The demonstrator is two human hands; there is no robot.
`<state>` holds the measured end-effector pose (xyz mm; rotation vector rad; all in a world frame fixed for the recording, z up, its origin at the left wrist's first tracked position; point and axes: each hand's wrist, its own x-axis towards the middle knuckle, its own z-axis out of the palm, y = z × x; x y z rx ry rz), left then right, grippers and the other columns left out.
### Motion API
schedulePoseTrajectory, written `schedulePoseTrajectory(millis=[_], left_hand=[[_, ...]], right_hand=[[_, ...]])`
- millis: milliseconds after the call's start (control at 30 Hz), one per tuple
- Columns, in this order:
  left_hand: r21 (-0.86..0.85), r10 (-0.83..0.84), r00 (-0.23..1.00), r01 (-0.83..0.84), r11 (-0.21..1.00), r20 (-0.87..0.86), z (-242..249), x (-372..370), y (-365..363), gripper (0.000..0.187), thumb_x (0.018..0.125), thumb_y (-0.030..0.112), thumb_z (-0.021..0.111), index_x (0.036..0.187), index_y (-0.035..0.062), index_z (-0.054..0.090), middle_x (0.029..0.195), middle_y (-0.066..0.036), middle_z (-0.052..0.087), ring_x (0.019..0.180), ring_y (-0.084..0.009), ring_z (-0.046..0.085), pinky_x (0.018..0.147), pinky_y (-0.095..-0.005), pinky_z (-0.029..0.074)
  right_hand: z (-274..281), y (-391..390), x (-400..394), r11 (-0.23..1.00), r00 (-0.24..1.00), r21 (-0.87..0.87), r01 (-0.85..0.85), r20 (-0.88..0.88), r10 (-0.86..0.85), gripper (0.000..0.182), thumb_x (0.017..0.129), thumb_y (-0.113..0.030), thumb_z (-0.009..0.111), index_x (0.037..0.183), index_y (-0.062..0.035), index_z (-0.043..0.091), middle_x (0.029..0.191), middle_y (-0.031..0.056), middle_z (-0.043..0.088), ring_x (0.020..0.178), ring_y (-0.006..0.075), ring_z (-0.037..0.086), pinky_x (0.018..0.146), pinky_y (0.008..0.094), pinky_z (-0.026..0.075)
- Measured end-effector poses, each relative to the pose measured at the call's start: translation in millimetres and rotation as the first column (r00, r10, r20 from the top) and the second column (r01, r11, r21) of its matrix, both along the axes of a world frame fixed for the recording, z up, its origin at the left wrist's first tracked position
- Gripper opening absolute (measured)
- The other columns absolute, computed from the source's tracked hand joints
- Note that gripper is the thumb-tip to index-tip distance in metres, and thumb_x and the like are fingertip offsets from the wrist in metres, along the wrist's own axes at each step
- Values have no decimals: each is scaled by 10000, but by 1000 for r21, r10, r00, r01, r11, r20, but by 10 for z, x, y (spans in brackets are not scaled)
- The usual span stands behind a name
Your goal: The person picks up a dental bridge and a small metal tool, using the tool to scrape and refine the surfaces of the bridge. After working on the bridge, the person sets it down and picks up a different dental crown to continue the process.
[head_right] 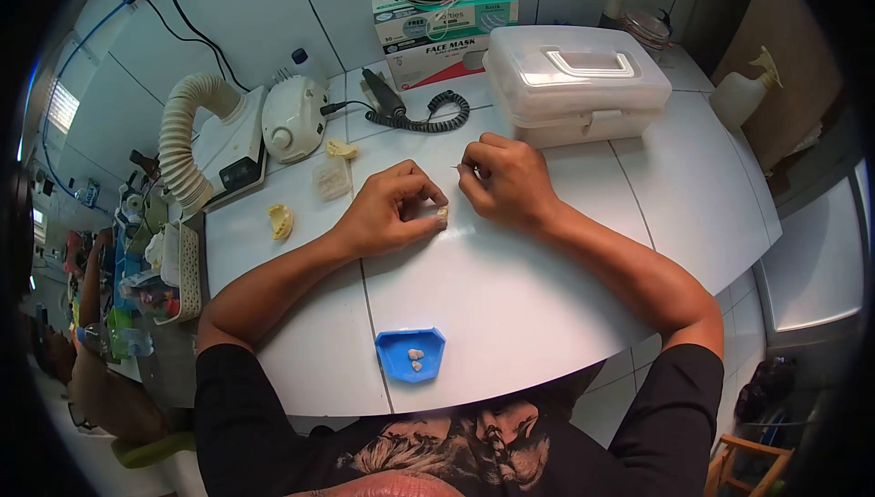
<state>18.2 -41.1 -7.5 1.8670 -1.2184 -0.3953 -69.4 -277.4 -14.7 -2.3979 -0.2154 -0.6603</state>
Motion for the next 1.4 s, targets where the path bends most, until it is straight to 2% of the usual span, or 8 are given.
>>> schedulePoseTrajectory(millis=[167,267,467,633,767,867,1000,1400], left_hand=[[37,9,976,-1,999,-216,147,23,100,523,935,307,913,1353,67,710,1100,-19,648,800,-82,594,747,-259,511],[-159,18,766,-156,975,-643,513,-279,305,369,1168,292,581,1400,17,664,1257,-103,712,1217,-177,670,1015,-362,537],[0,-307,748,380,925,-589,1090,-1255,1581,275,955,75,814,1203,-41,796,1195,-200,788,1145,-295,768,1022,-388,575],[410,336,486,50,911,-806,505,-2210,2492,163,1023,78,739,1147,-23,771,1176,-143,777,1097,-218,726,955,-356,566],[526,471,405,29,850,-784,-54,-2757,2871,201,1065,126,703,1172,-31,771,1216,-132,772,1044,-217,721,952,-371,557],[817,788,459,-200,540,-409,-647,-2985,2918,243,1067,123,684,1230,-45,751,1155,-135,792,952,-238,765,879,-403,590],[751,732,671,-423,508,-117,-987,-3035,2731,255,1068,116,675,1251,-48,740,1123,-139,802,941,-243,781,863,-413,602],[838,663,747,-394,377,53,-1246,-2969,2384,261,1067,109,669,1263,-51,734,1102,-145,806,945,-248,789,860,-415,609]], right_hand=[[21,14,-235,986,991,-105,127,-24,-130,81,899,-156,777,895,-77,795,841,86,698,744,298,721,688,441,580],[-18,-17,-186,987,991,-92,130,-12,-132,83,901,-161,779,900,-81,799,871,86,704,787,307,727,717,445,586],[-106,-84,-194,995,995,-43,92,-20,-93,74,906,-140,749,889,-72,771,921,90,720,829,329,726,748,478,580],[-129,-102,-167,999,999,0,50,-11,-50,66,916,-116,722,886,-63,746,912,117,755,829,358,735,729,502,578],[-110,-102,-169,999,998,6,48,-43,-48,67,915,-112,722,904,-58,759,913,135,769,845,368,747,745,509,590],[-90,-114,-170,999,998,3,40,-50,-40,74,909,-111,728,918,-49,769,925,141,772,863,372,753,769,508,600],[-94,-119,-177,999,999,16,27,-37,-27,79,904,-108,735,920,-41,772,928,150,773,869,378,754,785,504,605],[-100,-116,-172,996,998,88,17,-55,-12,45,890,-98,749,896,-54,757,867,106,729,836,319,714,768,457,587]])
